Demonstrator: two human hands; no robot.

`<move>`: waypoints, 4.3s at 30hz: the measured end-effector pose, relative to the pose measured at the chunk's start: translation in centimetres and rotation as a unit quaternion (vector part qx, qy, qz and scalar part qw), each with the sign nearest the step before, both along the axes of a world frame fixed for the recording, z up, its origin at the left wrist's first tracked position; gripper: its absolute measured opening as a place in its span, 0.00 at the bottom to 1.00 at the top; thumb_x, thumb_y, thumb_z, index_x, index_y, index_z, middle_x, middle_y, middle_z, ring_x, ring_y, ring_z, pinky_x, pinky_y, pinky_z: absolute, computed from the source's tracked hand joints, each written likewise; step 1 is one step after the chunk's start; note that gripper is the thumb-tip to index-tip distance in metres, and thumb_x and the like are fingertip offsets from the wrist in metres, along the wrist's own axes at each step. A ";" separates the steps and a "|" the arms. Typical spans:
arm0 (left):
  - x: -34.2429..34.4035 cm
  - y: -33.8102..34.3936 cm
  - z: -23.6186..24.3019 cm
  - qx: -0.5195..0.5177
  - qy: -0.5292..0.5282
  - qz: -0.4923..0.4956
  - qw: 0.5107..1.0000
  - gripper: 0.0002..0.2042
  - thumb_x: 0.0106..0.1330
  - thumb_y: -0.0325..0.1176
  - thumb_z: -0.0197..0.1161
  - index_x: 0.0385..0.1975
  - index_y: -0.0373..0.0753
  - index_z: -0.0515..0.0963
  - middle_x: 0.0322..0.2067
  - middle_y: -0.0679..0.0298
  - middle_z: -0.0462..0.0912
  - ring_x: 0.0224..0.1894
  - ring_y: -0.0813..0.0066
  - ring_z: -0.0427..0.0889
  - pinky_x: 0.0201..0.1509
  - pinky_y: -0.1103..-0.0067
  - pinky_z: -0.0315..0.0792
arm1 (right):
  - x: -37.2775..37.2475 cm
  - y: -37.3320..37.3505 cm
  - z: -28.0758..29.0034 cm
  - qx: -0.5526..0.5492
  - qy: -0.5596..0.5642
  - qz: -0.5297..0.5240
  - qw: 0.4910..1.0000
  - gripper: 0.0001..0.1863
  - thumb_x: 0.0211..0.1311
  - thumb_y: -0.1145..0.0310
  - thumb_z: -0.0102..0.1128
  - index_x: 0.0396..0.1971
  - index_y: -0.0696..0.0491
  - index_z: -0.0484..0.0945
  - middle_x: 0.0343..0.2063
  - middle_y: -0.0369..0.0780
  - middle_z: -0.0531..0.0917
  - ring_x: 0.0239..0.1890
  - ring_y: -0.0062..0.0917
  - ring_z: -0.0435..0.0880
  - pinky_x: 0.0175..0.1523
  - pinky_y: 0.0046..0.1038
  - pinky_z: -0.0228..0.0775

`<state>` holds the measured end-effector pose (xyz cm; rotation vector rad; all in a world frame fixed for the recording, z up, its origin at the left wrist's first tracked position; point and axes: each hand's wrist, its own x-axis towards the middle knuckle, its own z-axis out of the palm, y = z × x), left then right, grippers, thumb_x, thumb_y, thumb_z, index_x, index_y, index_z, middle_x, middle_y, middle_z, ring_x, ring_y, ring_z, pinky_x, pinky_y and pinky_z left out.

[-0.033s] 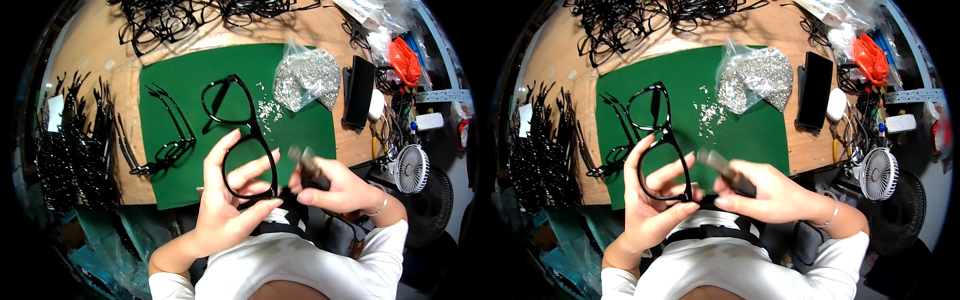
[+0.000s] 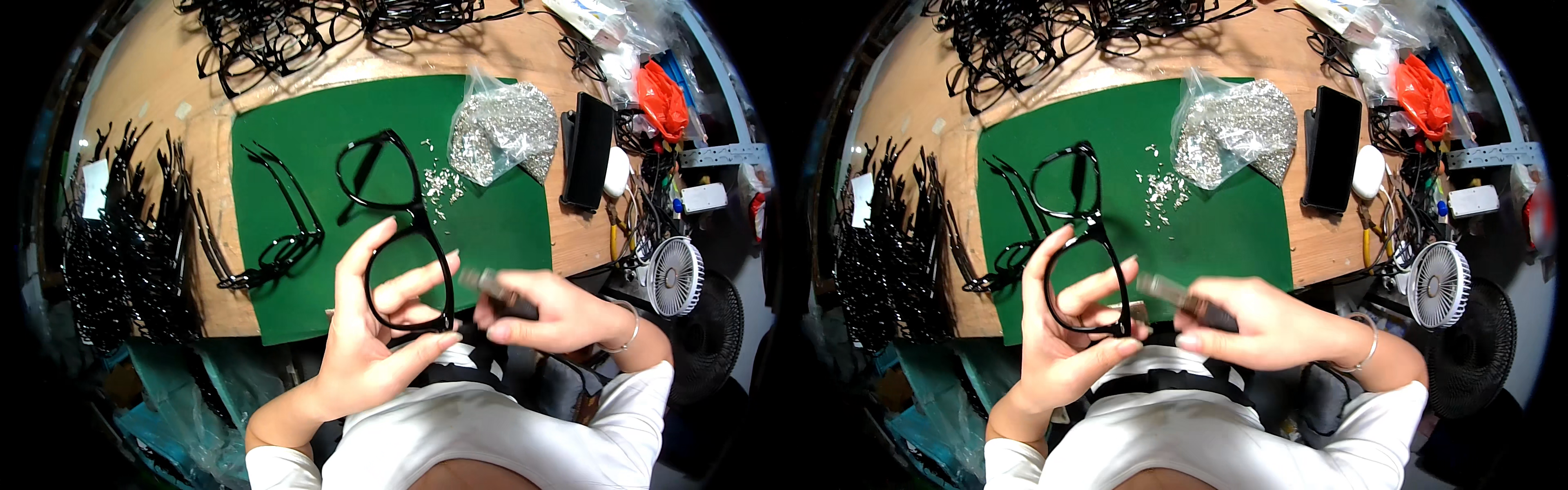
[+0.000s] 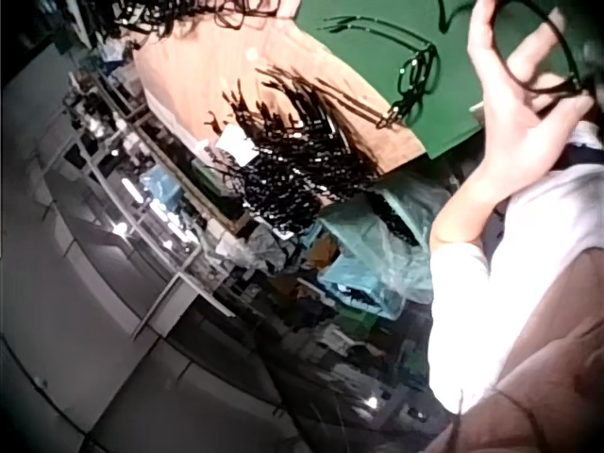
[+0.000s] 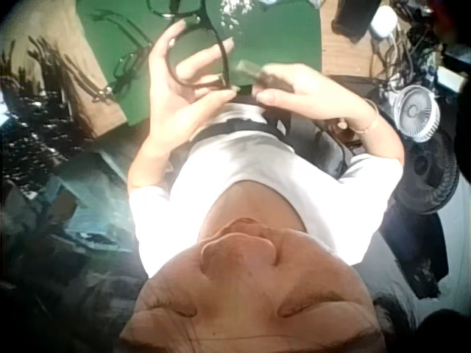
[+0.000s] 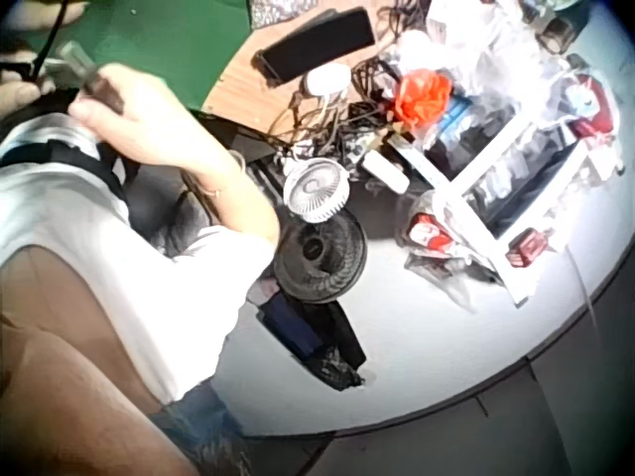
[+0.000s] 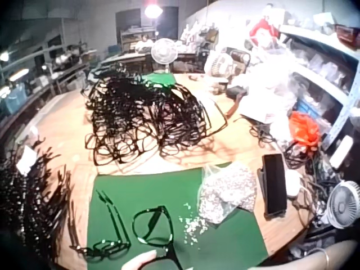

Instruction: The person uses pliers to adjust the arms of multiple black eyeglass frames on a green mat. They repeatedly pick up frames, squeeze the temples with pliers, and place them aside. A brief pause occurs to open and close a small white case before resuming the adjustment work.

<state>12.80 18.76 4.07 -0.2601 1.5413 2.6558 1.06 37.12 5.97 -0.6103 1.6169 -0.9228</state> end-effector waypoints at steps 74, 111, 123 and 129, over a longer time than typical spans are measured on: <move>3.2 4.4 -3.8 -0.059 -0.095 0.018 0.994 0.27 0.60 0.15 0.51 0.58 0.32 0.50 0.46 0.50 0.71 0.39 0.72 0.80 0.44 0.80 0.74 | 2.4 -2.8 -5.0 -0.107 -0.229 -0.298 0.921 0.11 0.59 0.64 0.59 0.29 0.56 0.70 0.19 0.32 0.73 0.15 0.11 0.66 0.19 0.13 0.57; 4.0 0.9 -0.5 0.099 -0.156 -0.068 0.980 0.22 0.61 0.16 0.51 0.56 0.35 0.60 0.46 0.52 0.74 0.32 0.72 0.80 0.38 0.79 0.73 | -0.3 -1.7 -0.5 0.043 0.140 0.166 0.975 0.21 0.57 0.57 0.56 0.30 0.64 0.72 0.21 0.51 0.78 0.26 0.46 0.79 0.33 0.38 0.70; 2.6 -0.2 1.0 -0.040 -0.121 -0.032 0.991 0.22 0.62 0.18 0.51 0.57 0.30 0.58 0.45 0.51 0.75 0.35 0.74 0.81 0.40 0.80 0.75 | -0.7 -0.5 -5.6 -0.021 0.176 0.102 0.979 0.19 0.57 0.59 0.57 0.35 0.62 0.72 0.30 0.50 0.78 0.34 0.42 0.78 0.40 0.34 0.68; 0.6 -4.3 -2.9 -0.328 -0.087 0.023 0.941 0.14 0.62 0.25 0.52 0.48 0.30 0.69 0.36 0.55 0.79 0.33 0.69 0.81 0.38 0.78 0.74 | -0.5 -1.6 -5.4 -0.019 0.181 0.053 0.982 0.16 0.57 0.60 0.57 0.32 0.59 0.73 0.26 0.48 0.77 0.31 0.38 0.78 0.38 0.33 0.68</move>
